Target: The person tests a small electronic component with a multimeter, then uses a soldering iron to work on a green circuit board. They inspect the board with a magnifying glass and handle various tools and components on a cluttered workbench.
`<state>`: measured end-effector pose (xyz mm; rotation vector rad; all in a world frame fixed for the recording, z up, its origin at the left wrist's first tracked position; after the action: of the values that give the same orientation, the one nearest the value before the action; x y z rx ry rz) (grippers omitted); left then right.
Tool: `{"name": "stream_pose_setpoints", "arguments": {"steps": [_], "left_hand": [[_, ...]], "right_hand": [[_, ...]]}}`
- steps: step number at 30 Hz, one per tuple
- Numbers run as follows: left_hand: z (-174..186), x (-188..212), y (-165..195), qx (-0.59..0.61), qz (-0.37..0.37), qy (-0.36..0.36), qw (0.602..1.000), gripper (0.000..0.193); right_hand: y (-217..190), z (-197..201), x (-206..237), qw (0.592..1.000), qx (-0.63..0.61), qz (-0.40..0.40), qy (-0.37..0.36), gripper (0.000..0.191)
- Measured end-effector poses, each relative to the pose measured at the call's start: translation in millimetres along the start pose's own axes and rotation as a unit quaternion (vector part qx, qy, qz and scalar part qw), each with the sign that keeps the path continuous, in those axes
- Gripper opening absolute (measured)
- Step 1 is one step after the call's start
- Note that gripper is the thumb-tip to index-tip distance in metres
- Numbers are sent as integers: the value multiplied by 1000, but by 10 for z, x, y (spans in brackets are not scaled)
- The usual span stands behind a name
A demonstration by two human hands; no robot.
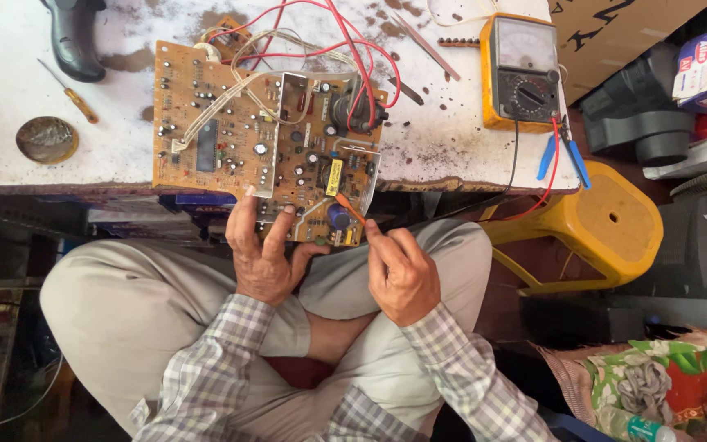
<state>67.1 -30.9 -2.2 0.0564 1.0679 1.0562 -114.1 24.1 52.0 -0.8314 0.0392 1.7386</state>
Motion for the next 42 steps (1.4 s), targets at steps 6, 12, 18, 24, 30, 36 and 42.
{"name": "stream_pose_setpoints", "arguments": {"steps": [6,12,18,24,30,36,42], "left_hand": [[-6,9,-27,3,-1,3,1000,76],[-20,47,-74,5,-3,1,1000,76],[-52,76,-80,3,-6,5,1000,76],[-70,55,-115,4,-3,4,1000,75],[-29,39,-73,1,1,-1,1000,76],[-3,-15,-40,2,-1,-2,1000,76],[-10,-44,-40,1,-9,5,1000,75]], "right_hand": [[168,53,0,980,-161,-118,-16,13],[74,68,-41,991,-90,-101,-6,3],[-77,59,-113,1000,-14,14,12,5],[346,579,-49,985,-136,-103,-8,11],[1037,792,-435,988,4,-107,108,18],[1315,519,-859,981,175,-7,83,14],[1292,380,-975,970,235,14,68,18]]}}
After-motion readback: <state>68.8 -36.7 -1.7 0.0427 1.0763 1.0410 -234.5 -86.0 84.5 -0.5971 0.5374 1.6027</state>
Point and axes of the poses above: each hand's wrist, its own x-axis away from the middle knuckle, its own z-axis out of the back of the hand, y = z × x, the point moved 5 cm from there along -x, towards the middle knuckle, and after that the axes turned 8 degrees about z, right-handed, at the moved point
